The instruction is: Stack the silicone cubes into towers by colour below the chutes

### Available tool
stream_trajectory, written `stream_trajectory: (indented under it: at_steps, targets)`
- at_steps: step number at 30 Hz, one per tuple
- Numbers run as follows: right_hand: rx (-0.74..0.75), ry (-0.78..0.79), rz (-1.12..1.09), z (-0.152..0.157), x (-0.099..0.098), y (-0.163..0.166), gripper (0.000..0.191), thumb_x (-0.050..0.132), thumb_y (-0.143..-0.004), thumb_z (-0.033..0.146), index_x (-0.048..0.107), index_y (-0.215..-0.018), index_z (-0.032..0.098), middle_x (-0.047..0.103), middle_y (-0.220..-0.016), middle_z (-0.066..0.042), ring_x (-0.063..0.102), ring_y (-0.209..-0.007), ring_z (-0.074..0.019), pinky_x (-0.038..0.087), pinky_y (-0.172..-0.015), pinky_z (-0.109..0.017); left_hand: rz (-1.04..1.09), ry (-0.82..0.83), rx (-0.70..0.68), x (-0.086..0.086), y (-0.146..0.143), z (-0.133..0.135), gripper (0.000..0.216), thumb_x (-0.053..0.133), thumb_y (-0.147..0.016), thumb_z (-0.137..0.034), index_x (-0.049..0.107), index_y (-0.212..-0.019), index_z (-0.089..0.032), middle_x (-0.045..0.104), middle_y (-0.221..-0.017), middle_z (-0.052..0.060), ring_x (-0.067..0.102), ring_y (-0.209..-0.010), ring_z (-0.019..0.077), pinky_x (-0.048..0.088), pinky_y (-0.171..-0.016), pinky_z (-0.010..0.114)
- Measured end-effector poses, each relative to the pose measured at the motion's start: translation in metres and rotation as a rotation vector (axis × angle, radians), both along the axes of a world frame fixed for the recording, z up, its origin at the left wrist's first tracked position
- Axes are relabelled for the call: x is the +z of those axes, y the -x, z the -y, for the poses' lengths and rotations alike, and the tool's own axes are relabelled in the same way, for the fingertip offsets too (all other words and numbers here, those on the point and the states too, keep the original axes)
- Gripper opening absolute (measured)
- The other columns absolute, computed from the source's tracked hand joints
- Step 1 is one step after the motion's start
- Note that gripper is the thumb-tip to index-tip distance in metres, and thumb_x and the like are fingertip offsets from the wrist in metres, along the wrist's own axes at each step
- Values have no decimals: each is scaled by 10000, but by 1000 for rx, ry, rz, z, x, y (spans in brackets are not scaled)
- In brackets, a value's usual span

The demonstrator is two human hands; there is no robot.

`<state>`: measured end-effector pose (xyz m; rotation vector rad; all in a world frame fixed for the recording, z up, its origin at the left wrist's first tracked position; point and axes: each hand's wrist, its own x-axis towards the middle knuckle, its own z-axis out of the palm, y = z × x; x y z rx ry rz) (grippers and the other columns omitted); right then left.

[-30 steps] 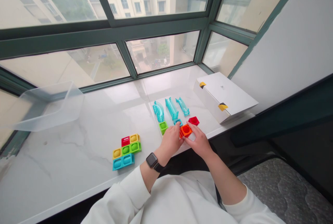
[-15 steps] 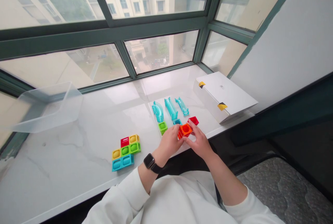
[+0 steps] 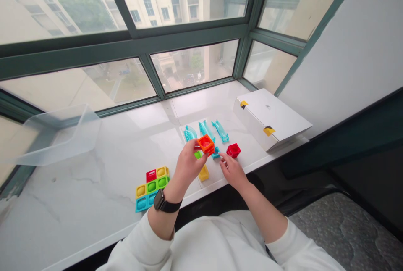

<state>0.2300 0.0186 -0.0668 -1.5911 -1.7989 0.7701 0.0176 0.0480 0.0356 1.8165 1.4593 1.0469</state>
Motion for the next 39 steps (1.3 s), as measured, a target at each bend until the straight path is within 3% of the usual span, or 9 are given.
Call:
stream_trajectory:
  at_steps: [3, 6, 13, 20, 32, 35, 39]
  targets:
    - [44, 90, 157, -15, -7, 11, 516, 499, -1007, 197, 504, -1522, 231, 732, -1291, -94, 726, -1042, -210, 557, -948, -346, 11, 20, 6, -4, 0, -2, 321, 731, -865, -246, 608, -1161, -225, 724, -1150, 76, 729, -1030, 224, 608, -948, 399]
    - [40, 116, 267, -25, -13, 16, 423, 503, -1023, 188, 571, -1438, 232, 712, -1361, -100, 702, -1164, -217, 527, -954, -316, 5, 18, 16, -4, -2, -1, 316, 733, -854, -210, 603, -1142, -226, 729, -1136, 71, 731, -1026, 222, 599, -941, 387]
    - [-4, 151, 348, -9, -8, 3, 257, 542, -1036, 282, 675, -1254, 255, 795, -1088, -75, 743, -926, -244, 490, -774, -305, -108, 9, -35, -11, -11, -11, 329, 749, -843, -173, 597, -1126, -242, 740, -1129, 60, 729, -1059, 244, 581, -920, 387]
    - [23, 164, 335, 15, 5, -11, 239, 552, -1030, 289, 705, -1213, 291, 803, -1037, -39, 747, -901, -236, 480, -739, -291, -304, 36, -100, -25, -32, -22, 289, 709, -860, -141, 550, -1086, -227, 696, -1114, 88, 717, -1025, 253, 581, -872, 387]
    - [22, 183, 328, 17, 5, -4, 231, 588, -1002, 297, 744, -1171, 305, 812, -990, -27, 756, -886, -233, 483, -726, -285, -462, 120, -86, -48, -53, -27, 302, 673, -850, -121, 504, -1078, -227, 691, -1069, 100, 725, -949, 283, 564, -785, 376]
    - [28, 181, 329, 17, 4, -4, 237, 583, -1005, 298, 746, -1176, 300, 814, -1017, -32, 759, -909, -235, 488, -745, -287, -453, 130, -89, -51, -51, -28, 371, 677, -847, -110, 506, -1159, -216, 701, -1128, 122, 729, -1008, 295, 568, -831, 391]
    - [29, 184, 324, 16, 5, -3, 246, 584, -1003, 295, 746, -1189, 291, 812, -1008, -38, 756, -909, -231, 489, -744, -284, -437, 96, -97, -52, -46, -29, 643, 709, -841, -115, 419, -1406, -218, 661, -1325, 173, 716, -1111, 301, 562, -930, 420]
